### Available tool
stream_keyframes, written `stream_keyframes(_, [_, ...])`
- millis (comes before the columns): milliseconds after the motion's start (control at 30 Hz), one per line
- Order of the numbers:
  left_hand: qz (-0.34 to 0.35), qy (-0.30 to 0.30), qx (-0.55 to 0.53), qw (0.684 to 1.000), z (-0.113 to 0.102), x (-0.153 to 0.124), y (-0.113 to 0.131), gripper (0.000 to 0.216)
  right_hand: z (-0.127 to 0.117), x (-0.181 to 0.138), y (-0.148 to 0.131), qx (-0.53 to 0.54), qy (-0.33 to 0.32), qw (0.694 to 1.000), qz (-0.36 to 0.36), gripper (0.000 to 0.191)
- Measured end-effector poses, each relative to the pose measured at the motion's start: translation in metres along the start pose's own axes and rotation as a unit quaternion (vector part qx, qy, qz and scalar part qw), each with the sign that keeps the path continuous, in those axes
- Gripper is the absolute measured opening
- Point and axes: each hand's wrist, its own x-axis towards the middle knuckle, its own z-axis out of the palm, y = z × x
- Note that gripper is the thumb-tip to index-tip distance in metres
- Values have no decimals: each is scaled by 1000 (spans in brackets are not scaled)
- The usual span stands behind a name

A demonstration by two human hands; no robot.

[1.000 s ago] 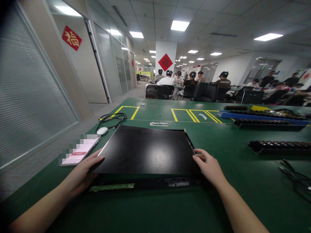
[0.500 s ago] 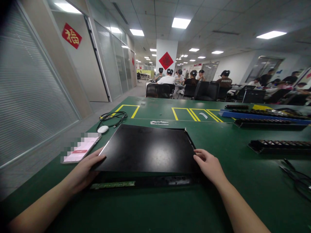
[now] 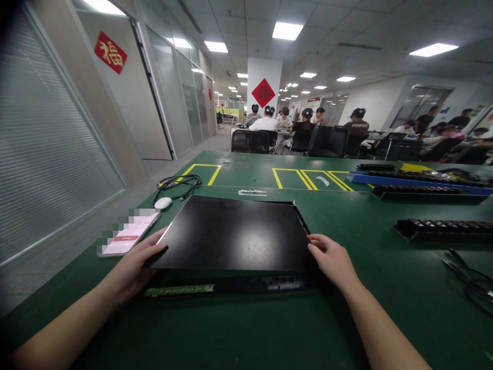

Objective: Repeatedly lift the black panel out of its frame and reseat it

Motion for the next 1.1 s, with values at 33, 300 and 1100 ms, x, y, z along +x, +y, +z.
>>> stream_keyframes(33, [2, 2, -2, 1000, 0, 0, 0, 72, 0, 0, 0, -5, -2, 1000, 2, 39])
stream_keyframes(300, [8, 21, -9, 1000, 2, -2, 0, 62, 0, -1, -1, -21, 3, 1000, -5, 36])
stream_keyframes(1100, [23, 18, 48, 998, 1, -2, -1, 69, 6, 18, 26, -218, 1, 972, -88, 45])
